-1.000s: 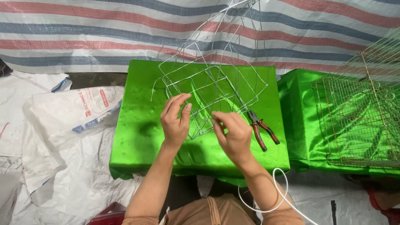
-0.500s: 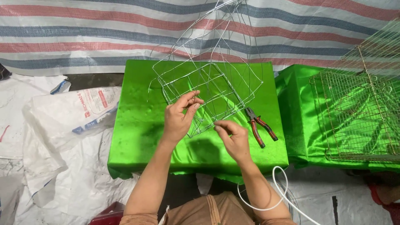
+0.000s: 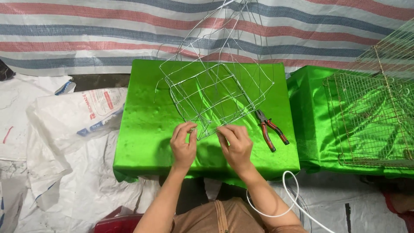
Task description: Joining wire mesh sections using thin wire and pliers to assemble a cage structure.
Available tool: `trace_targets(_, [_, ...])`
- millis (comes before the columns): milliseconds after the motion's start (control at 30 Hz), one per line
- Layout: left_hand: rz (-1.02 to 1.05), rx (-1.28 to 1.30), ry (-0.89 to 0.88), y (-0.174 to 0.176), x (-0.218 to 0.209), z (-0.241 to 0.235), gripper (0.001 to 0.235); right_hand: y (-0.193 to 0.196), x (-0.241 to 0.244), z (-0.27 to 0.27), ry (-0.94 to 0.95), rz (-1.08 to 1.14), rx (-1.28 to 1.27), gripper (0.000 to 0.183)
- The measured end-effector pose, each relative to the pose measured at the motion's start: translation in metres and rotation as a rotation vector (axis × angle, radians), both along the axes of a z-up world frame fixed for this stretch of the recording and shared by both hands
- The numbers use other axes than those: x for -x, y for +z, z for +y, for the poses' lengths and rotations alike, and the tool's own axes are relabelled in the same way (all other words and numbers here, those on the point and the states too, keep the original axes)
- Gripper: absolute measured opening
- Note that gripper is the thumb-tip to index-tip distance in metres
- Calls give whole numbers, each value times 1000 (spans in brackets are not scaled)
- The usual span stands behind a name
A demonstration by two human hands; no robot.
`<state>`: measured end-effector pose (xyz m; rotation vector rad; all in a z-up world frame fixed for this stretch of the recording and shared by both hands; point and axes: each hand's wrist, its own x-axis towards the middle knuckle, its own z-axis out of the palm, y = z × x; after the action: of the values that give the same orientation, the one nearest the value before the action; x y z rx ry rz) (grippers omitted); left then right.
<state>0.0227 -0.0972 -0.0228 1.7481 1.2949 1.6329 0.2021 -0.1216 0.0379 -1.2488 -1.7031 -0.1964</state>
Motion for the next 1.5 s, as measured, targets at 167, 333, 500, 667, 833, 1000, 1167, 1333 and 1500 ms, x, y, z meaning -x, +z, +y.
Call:
trace_targets(167, [-104, 111, -84, 15, -15, -11, 23, 2, 1, 30, -132, -225, -304, 16])
trace_targets(333, [-254, 181, -148, 12, -22, -13, 23, 13, 5, 41, -131, -278, -332, 30])
trace_targets(500, [-305, 200, -47, 7, -3, -19, 27, 21, 7, 43, -86, -326, -327, 22])
trace_targets(667, [-188, 451, 1, -20, 17, -30, 26, 11, 2, 49, -112, -396, -342, 23])
trace_targets(833, [23, 574, -96, -65, 14, -34, 35, 12, 0, 49, -136, -460, -340, 27])
trace_targets(1000, [130, 526, -133, -70, 11, -34, 33, -4, -6, 55, -215, -490, -382, 23])
trace_targets(1167, [169, 411, -127, -81, 10, -36, 31, -4, -6, 54, -170, -457, -359, 34])
trace_targets(1333, [189, 363, -108, -89, 8, -34, 27, -2, -5, 49, -121, -444, -361, 36])
trace_targets(1500, [144, -20, 54, -32, 9, -17, 24, 11, -3, 44, -67, -505, -392, 22])
